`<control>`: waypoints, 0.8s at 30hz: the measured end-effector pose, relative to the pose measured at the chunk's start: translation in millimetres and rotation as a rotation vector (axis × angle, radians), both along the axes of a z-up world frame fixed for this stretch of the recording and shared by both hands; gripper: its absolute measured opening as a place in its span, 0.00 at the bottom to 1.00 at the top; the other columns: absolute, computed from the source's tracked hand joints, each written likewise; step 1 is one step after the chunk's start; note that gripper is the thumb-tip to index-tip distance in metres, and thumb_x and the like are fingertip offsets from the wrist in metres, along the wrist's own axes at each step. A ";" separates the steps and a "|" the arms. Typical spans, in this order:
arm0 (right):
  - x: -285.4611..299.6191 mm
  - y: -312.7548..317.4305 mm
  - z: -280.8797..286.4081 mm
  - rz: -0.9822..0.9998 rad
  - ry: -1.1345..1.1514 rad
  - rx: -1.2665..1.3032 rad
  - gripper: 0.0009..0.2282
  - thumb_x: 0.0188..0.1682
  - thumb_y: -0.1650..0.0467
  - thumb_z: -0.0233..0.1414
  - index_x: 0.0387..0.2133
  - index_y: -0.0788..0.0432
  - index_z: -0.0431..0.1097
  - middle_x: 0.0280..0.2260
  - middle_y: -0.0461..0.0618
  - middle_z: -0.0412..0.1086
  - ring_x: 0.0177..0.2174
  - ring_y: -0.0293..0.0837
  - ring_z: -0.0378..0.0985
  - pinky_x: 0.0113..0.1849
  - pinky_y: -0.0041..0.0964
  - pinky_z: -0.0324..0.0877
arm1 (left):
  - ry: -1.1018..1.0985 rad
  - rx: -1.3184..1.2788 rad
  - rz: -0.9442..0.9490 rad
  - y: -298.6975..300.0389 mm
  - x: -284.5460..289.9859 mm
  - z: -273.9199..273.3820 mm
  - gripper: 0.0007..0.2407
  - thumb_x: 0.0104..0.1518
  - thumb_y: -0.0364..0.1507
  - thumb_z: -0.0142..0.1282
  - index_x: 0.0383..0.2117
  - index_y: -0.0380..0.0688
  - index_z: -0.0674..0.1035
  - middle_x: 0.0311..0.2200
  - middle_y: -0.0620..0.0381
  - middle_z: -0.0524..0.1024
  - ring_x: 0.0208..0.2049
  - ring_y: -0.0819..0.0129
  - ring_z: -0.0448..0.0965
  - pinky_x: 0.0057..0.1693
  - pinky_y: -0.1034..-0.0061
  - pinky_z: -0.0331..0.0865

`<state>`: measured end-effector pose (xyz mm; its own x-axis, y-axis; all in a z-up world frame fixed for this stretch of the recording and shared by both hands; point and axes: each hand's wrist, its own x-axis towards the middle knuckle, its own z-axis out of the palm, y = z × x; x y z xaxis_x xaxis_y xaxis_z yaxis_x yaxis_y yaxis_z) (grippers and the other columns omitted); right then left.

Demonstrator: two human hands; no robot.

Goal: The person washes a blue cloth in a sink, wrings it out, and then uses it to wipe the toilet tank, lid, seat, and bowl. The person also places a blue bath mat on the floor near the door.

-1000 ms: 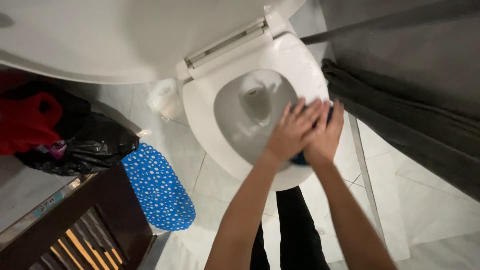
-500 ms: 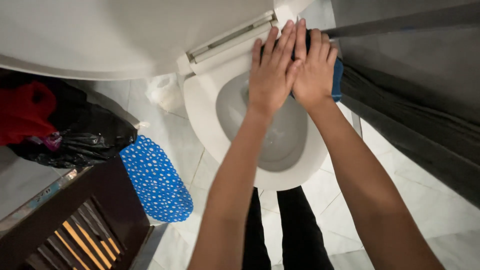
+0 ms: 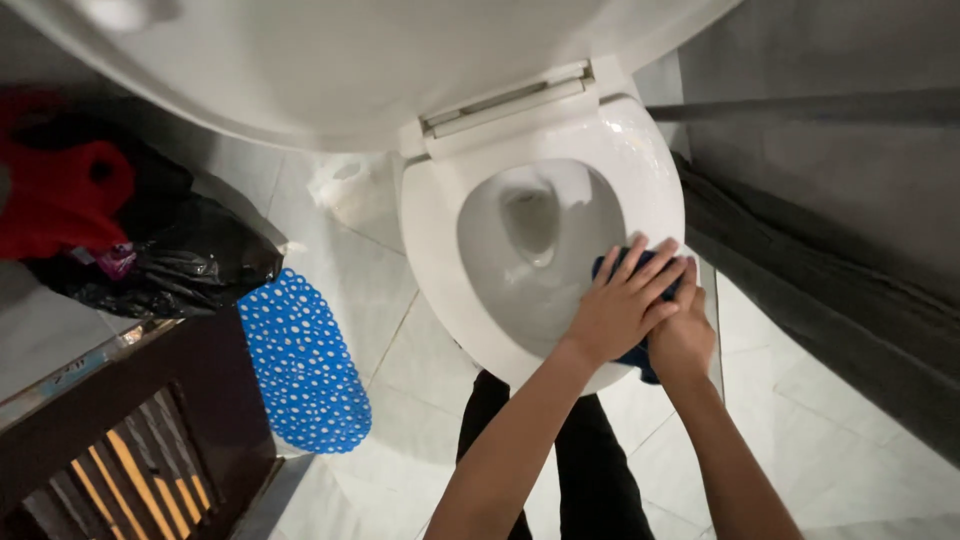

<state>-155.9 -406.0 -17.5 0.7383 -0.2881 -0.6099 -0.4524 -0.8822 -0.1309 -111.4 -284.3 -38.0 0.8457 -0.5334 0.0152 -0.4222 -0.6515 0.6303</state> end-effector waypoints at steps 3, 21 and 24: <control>21.4 6.9 31.6 0.010 -0.213 -0.090 0.28 0.59 0.61 0.45 0.73 0.48 0.49 0.46 0.57 0.64 0.32 0.65 0.81 0.34 0.65 0.76 | -0.011 0.036 0.077 17.7 13.0 18.0 0.25 0.69 0.51 0.30 0.73 0.70 0.56 0.75 0.62 0.52 0.76 0.45 0.51 0.73 0.39 0.53; 230.9 82.2 43.3 0.185 -0.709 0.433 0.13 0.59 0.64 0.47 0.49 0.55 0.75 0.49 0.62 0.63 0.44 0.61 0.62 0.46 0.52 0.58 | -0.016 -0.051 0.374 91.1 146.9 27.1 0.31 0.62 0.21 0.54 0.71 0.62 0.56 0.70 0.53 0.60 0.70 0.52 0.63 0.71 0.65 0.64; 196.9 46.8 34.8 0.495 -0.849 -0.083 0.11 0.63 0.68 0.49 0.55 0.55 0.69 0.38 0.60 0.64 0.38 0.62 0.69 0.39 0.54 0.65 | -0.089 0.349 0.030 63.5 136.4 37.1 0.38 0.58 0.20 0.58 0.74 0.53 0.49 0.75 0.58 0.52 0.74 0.56 0.61 0.77 0.59 0.55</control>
